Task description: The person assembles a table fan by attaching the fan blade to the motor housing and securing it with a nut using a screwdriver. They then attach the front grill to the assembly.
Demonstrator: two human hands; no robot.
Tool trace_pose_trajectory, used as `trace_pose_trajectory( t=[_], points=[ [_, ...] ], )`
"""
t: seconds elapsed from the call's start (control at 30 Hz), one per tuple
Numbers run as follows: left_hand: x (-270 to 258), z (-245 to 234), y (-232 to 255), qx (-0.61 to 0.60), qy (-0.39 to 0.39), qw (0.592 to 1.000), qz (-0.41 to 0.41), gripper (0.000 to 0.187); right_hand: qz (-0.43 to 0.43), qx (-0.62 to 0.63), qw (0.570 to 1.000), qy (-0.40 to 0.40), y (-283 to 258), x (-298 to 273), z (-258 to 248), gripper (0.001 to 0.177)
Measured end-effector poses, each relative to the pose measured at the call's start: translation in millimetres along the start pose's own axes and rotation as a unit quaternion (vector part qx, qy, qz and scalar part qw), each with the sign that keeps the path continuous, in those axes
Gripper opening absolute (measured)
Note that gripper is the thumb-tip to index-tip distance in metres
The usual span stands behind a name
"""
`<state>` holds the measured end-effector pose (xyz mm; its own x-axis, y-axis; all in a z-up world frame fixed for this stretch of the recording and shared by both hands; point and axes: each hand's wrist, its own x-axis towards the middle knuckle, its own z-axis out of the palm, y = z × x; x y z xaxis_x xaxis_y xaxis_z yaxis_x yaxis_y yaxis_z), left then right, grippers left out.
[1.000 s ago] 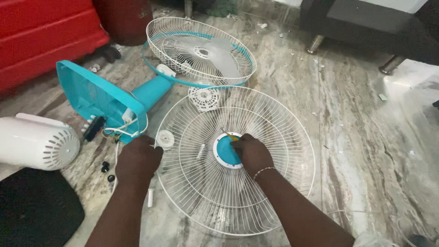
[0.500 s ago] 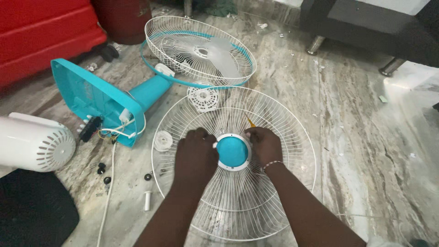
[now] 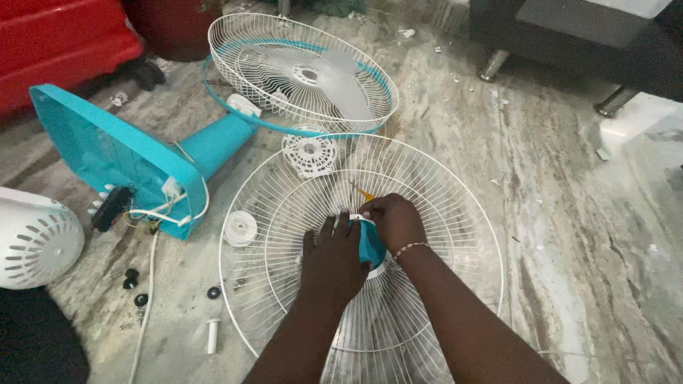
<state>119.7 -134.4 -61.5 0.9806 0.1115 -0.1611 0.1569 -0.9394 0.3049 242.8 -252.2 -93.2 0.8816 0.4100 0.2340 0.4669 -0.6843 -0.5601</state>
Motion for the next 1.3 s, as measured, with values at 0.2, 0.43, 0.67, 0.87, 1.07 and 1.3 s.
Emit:
trace_pose_trajectory(
  t=[0.2, 0.43, 0.67, 0.87, 1.07, 1.3],
  points=[
    [1.3, 8.9, -4.7, -0.004, 0.040, 0.999, 0.004, 0.079, 0.035, -0.002, 0.998, -0.044, -0.3, 11.4, -2.1, 0.012],
    [6.2, 6.7, -2.6, -0.013, 0.007, 1.000, -0.010, 0.078, 0.050, 0.005, 0.996, -0.079, -1.8, 15.8, -9.0, 0.016],
    [6.5, 2.3, -0.5, -0.012, -0.015, 1.000, -0.020, 0.085, 0.055, 0.048, 0.989, -0.130, 8.3, 25.9, -8.6, 0.017],
    [5.8, 2.7, 0.3, -0.012, -0.015, 1.000, -0.021, 0.084, 0.076, -0.048, 0.982, -0.165, 9.8, 36.5, -6.5, 0.027],
    [7.6, 2.0, -1.3, -0.007, -0.022, 1.000, -0.019, 0.086, 0.072, -0.278, 0.929, -0.235, -3.9, 59.3, 2.4, 0.045],
    [8.2, -2.8, 1.4, -0.009, -0.026, 0.999, -0.023, 0.087, 0.096, -0.244, 0.941, -0.214, 3.5, 60.9, 7.3, 0.041]
  ],
)
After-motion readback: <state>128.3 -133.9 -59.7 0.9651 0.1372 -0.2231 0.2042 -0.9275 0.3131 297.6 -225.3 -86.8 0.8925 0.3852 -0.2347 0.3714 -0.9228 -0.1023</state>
